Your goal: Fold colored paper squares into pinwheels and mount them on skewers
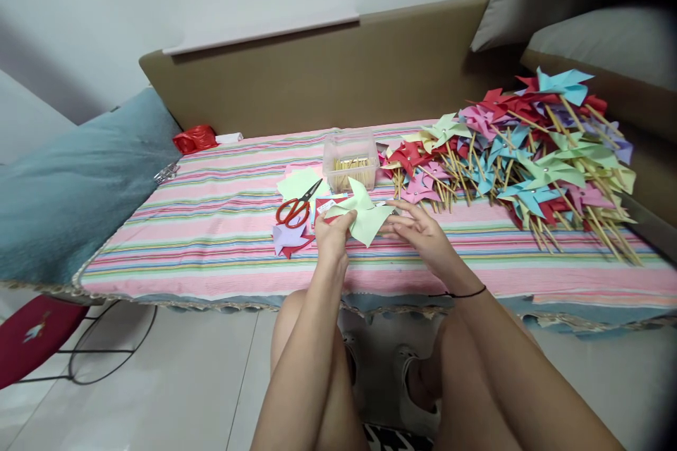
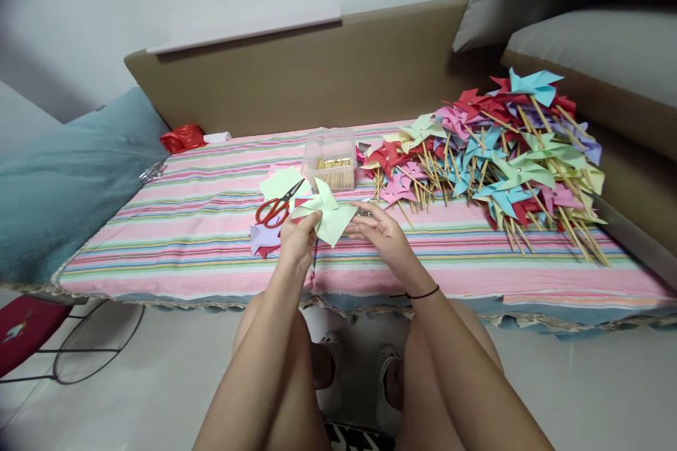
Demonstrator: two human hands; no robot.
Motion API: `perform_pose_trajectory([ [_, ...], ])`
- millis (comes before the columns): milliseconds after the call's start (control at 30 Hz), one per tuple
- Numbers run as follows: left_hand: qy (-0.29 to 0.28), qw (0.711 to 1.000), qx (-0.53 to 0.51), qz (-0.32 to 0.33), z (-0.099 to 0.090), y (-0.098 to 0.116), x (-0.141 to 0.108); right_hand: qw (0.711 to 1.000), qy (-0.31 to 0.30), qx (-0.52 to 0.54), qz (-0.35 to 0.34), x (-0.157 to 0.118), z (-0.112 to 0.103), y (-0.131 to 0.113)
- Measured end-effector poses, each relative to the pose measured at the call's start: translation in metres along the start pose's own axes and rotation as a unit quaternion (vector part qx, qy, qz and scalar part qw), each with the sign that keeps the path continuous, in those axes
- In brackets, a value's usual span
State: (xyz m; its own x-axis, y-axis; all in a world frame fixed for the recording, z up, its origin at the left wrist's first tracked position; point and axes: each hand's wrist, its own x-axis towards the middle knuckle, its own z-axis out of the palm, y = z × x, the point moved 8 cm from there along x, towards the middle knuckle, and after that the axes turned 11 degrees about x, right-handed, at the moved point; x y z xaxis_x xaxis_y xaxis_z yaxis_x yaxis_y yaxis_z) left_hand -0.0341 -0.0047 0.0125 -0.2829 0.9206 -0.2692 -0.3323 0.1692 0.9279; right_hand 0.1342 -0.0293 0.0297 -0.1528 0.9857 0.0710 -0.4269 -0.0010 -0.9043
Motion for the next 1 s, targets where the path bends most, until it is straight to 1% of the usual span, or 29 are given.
perform_pose_trajectory([
  [33,0.002,1.0,-0.008,0.0,0.0,-0.001,0.0,1.0,-0.017,-0.004,-0.011,0.0,0.005,0.0],
  [67,0.003,1.0,-0.016,0.001,0.0,-0.001,0.0,0.999,-0.022,-0.007,-0.024,0.0,0.009,0.0],
  [167,0.001,0.999,-0.033,0.004,0.001,-0.004,-0.001,0.997,0.016,0.0,-0.071,-0.001,0.011,-0.006],
  [233,-0.003,0.999,-0.042,0.003,0.002,-0.005,-0.001,0.995,0.031,0.004,-0.09,-0.002,0.01,-0.009],
  [300,-0.004,0.999,-0.05,0.003,0.003,-0.005,-0.002,0.996,0.021,-0.007,-0.088,-0.002,0.012,-0.008],
  [400,0.0,0.998,-0.057,0.004,0.003,-0.004,-0.004,0.997,-0.005,-0.047,-0.067,0.0,0.015,0.0],
  [467,0.002,0.998,-0.059,0.004,0.004,-0.005,-0.006,0.995,0.003,-0.063,-0.074,0.001,0.015,0.002],
  [567,0.01,0.999,-0.052,0.009,0.006,-0.006,-0.009,0.994,0.039,-0.046,-0.088,0.001,0.012,0.0],
  [733,0.028,0.998,-0.01,0.048,0.009,-0.001,-0.018,0.993,0.09,0.013,-0.071,0.0,0.005,0.0],
  [867,0.013,0.998,0.002,0.066,0.015,0.001,-0.024,0.985,0.143,0.053,-0.077,-0.001,-0.003,0.002],
  [1000,-0.005,0.997,0.009,0.071,0.02,0.0,-0.026,0.977,0.183,0.058,-0.095,-0.002,-0.007,0.002],
])
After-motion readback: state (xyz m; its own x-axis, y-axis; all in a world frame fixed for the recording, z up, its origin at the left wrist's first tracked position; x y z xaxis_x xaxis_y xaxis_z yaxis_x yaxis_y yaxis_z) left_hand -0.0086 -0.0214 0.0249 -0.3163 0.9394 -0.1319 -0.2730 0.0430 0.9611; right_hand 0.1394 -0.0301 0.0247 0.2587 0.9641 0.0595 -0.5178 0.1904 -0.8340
